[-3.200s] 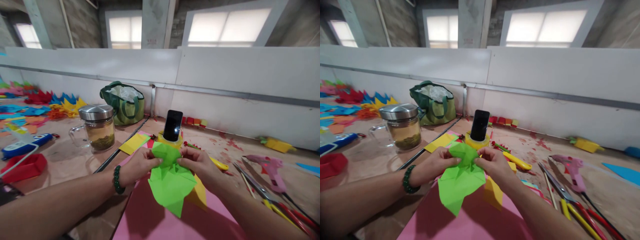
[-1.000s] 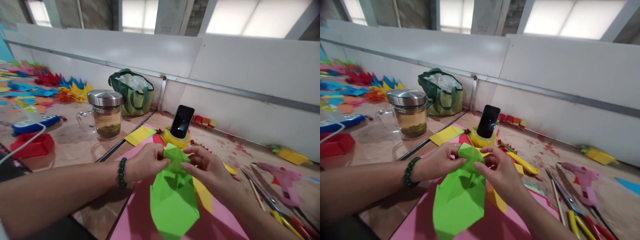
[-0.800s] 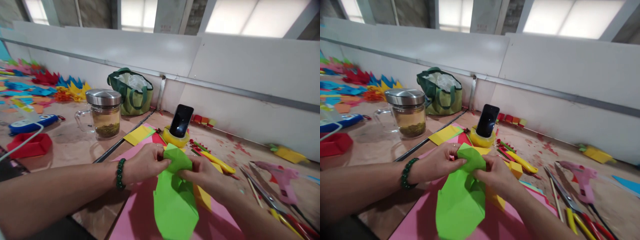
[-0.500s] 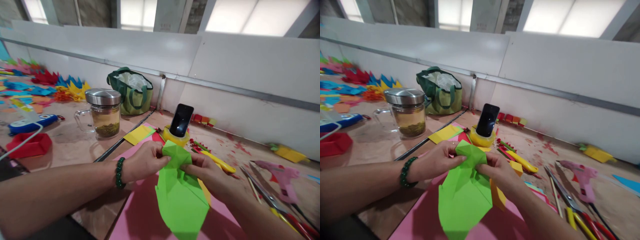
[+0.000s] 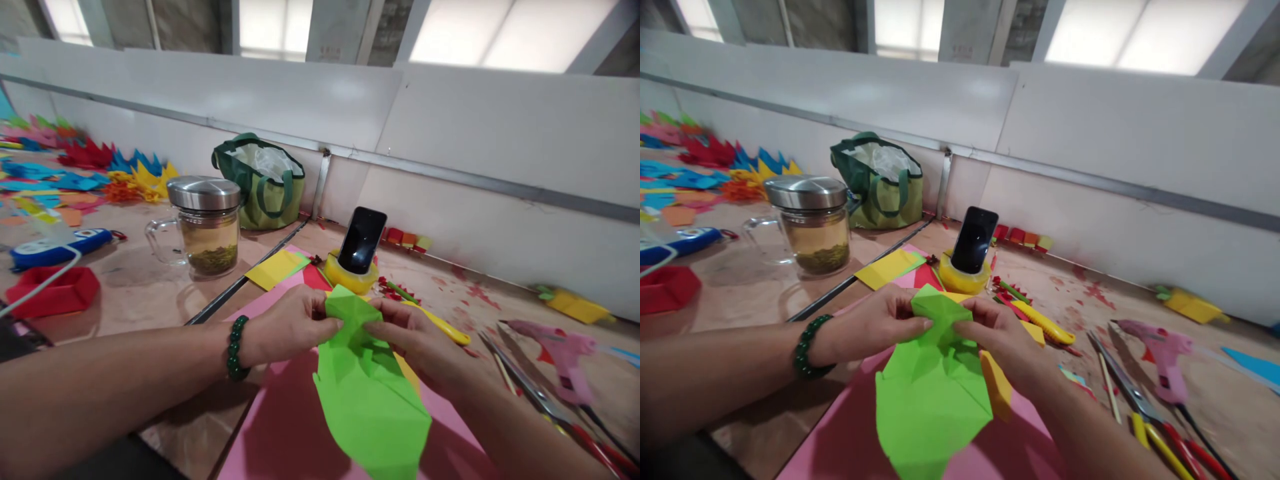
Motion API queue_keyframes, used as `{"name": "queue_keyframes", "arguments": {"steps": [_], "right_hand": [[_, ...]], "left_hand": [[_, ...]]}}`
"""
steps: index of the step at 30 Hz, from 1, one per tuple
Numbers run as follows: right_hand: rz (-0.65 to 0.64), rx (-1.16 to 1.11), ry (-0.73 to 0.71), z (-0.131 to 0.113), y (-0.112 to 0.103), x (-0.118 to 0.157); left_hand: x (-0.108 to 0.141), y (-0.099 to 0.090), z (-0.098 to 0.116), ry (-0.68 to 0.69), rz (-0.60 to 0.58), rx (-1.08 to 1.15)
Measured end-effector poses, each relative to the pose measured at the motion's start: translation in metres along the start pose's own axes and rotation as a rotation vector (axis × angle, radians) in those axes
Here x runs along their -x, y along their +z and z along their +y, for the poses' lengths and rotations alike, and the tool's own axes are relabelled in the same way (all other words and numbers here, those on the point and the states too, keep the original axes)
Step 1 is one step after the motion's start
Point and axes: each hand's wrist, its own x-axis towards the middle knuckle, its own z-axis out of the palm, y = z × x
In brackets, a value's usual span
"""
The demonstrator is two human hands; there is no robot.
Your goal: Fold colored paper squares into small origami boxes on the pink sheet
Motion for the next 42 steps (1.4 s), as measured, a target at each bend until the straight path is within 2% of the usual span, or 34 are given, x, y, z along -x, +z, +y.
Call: {"name": "queue_keyframes", "arguments": {"steps": [3, 6, 10, 14, 19, 28, 32, 34, 38, 42], "right_hand": [[0.082, 0.015, -0.010, 0.002, -0.001, -0.002], [0.108, 0.023, -0.044, 0.004, -0.004, -0.003], [0.040, 0.028, -0.061, 0.004, -0.010, -0.004], [-0.059, 0.083, -0.011, 0.002, -0.008, -0.003], [-0.060, 0.088, -0.005, 0.002, -0.002, -0.001], [-0.108, 0.078, 0.002, -0.002, -0.005, 0.000], [-0.246, 0.137, -0.007, -0.007, -0.010, 0.002], [-0.257, 0.174, 0.002, -0.009, -0.013, 0.003], [-0.147, 0.242, 0.008, -0.012, -0.012, 0.004], [0.105, 0.322, -0.095, -0.014, -0.001, 0.007]], "left_hand": [[0.000, -0.001, -0.001, -0.164, -0.089, 0.102], [0.000, -0.002, -0.001, -0.259, -0.098, 0.116], [0.000, -0.003, 0.001, -0.255, -0.080, 0.122], [0.000, -0.004, 0.000, -0.243, -0.092, 0.053], [-0.001, -0.003, -0.003, -0.177, -0.126, 0.005], [0.000, -0.004, -0.003, -0.183, -0.106, 0.087], [-0.001, -0.006, -0.001, -0.182, -0.044, 0.139], [-0.002, -0.007, 0.003, -0.181, 0.009, 0.120], [-0.002, -0.007, 0.010, -0.152, 0.069, 0.095], [-0.001, -0.006, 0.010, -0.124, 0.071, 0.078]]}}
